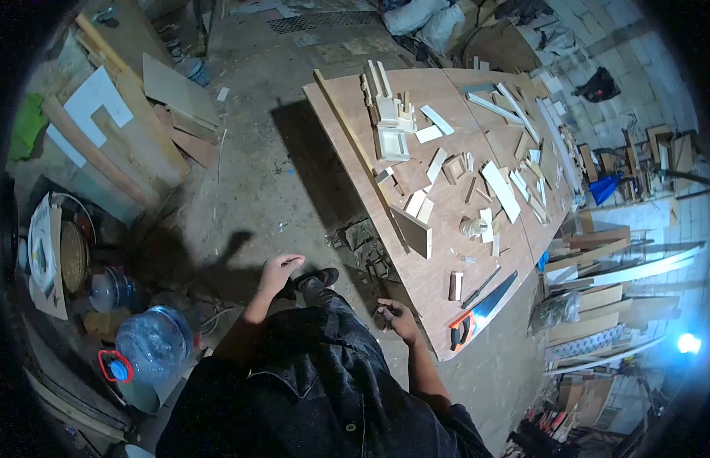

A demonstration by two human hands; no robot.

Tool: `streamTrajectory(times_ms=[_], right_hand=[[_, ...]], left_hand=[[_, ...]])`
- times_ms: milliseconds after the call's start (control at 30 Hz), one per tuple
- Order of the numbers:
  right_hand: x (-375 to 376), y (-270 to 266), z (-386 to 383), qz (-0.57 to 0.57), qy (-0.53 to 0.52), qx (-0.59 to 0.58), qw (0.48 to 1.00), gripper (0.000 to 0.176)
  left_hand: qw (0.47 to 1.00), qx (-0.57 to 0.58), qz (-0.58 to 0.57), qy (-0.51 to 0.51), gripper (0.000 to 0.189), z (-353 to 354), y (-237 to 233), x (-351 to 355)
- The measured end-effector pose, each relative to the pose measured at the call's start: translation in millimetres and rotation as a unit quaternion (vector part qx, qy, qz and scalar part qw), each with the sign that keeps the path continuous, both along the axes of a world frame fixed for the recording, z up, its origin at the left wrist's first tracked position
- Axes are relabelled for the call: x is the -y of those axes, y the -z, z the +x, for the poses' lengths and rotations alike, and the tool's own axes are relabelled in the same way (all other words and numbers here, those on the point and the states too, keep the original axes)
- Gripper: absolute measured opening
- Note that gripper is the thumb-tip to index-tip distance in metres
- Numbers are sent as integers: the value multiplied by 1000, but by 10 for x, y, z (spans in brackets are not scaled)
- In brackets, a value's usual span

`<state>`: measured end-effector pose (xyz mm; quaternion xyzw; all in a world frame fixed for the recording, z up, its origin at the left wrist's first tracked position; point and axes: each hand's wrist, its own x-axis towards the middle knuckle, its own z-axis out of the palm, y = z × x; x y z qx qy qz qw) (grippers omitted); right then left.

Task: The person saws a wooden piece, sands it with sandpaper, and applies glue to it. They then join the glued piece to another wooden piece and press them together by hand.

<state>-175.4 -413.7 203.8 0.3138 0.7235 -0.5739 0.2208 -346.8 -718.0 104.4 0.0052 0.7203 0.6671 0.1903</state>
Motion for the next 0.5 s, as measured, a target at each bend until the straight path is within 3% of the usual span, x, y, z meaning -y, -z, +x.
streamTrajectory(times_ms=[167,400,500], right_hand=[[129,79,187,7,-22,-4,1000,31],[129,176,316,10,-33,32,999,31],[224,72,170,-3,-31,-1,1000,33]], left_hand=[[998,-24,-62,1,28,21,-153,56],[1000,16,-18,2,29,54,-147,128],[1000,-27,-10,0,26,104,-121,172]])
